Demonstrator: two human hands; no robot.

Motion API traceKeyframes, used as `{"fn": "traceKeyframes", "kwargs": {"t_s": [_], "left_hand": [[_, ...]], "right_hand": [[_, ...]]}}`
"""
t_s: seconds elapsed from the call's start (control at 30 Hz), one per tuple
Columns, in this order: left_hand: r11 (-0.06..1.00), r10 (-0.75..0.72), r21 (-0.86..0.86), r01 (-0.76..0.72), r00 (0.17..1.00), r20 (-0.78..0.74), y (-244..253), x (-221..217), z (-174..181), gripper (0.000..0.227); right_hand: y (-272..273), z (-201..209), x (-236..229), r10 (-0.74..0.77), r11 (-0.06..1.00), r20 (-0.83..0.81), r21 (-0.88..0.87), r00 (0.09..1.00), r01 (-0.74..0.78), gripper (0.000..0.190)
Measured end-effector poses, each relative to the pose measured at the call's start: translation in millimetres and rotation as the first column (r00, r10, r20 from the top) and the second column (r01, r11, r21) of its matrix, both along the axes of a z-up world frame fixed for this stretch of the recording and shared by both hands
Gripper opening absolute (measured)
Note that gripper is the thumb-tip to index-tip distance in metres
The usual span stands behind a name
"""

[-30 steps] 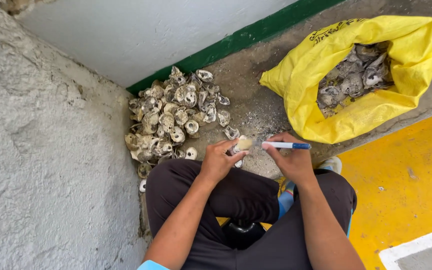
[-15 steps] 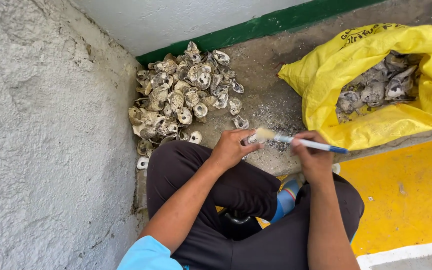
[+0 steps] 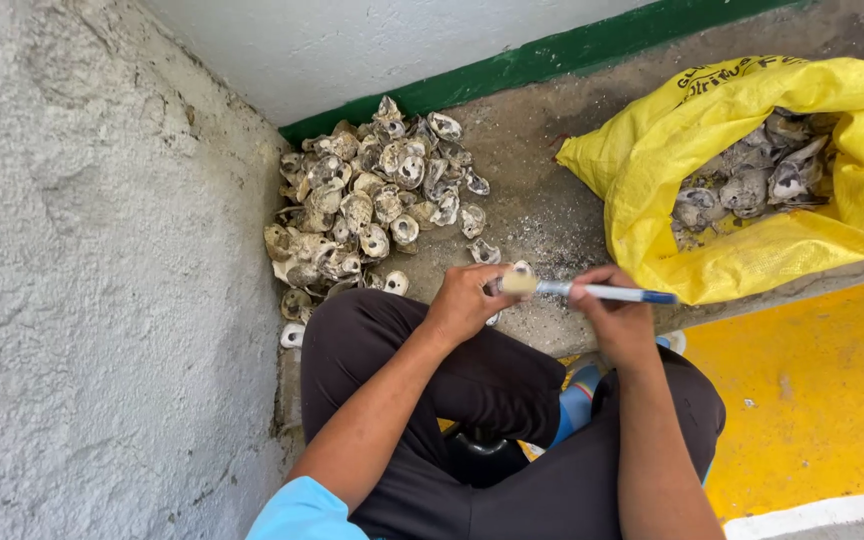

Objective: The recorder cleans empty oyster shells using a small brush while sitting on a concrete step.

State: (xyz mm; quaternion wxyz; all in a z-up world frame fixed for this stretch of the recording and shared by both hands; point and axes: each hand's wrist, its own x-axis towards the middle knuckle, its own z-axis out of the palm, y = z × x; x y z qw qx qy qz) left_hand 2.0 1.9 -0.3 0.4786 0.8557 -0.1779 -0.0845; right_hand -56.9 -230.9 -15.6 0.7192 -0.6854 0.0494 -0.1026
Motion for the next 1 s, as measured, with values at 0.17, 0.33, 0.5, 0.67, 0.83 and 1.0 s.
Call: {"fn": "traceKeyframes", "kwargs": {"t_s": [0.17, 0.33, 0.5, 0.67, 0.83, 1.0], "left_hand": [[0.999, 0.013, 0.034, -0.011, 0.997, -0.081, -2.8, 1.8, 1.3, 0.054], [0.999, 0.043, -0.016, -0.043, 0.999, -0.001, -1.9, 3.6, -7.5, 0.053], [0.999, 0.030, -0.030, -0.026, 0.993, 0.117, -0.7, 13.4, -16.7, 0.049], [1.000, 0.023, 0.010, -0.024, 0.998, 0.064, 0.6, 5.6, -15.4, 0.050], [0.999, 0.029, 0.018, -0.030, 0.999, 0.044, -3.8, 2.6, -4.4, 0.051], [0.998, 0.030, 0.050, -0.031, 0.999, 0.017, -2.9, 3.3, -8.1, 0.052]], "right_hand": [[-0.7, 10.6, 4.4, -0.035, 0.973, -0.096, -0.230, 0.995, 0.013, 0.019], [-14.7, -2.5, 1.0, -0.025, 0.963, -0.032, -0.269, 0.999, 0.016, 0.020], [-13.6, 5.4, 6.8, 0.073, 0.984, -0.018, -0.159, 0.997, -0.075, 0.019], [-13.1, -4.0, 0.1, -0.084, 0.985, 0.037, -0.150, 0.996, 0.089, 0.021], [-2.5, 16.7, -0.4, -0.023, 0.931, 0.016, -0.363, 1.000, 0.027, 0.020], [-4.9, 5.0, -1.3, 0.054, 0.999, -0.057, 0.005, 0.997, -0.054, 0.020]]}}
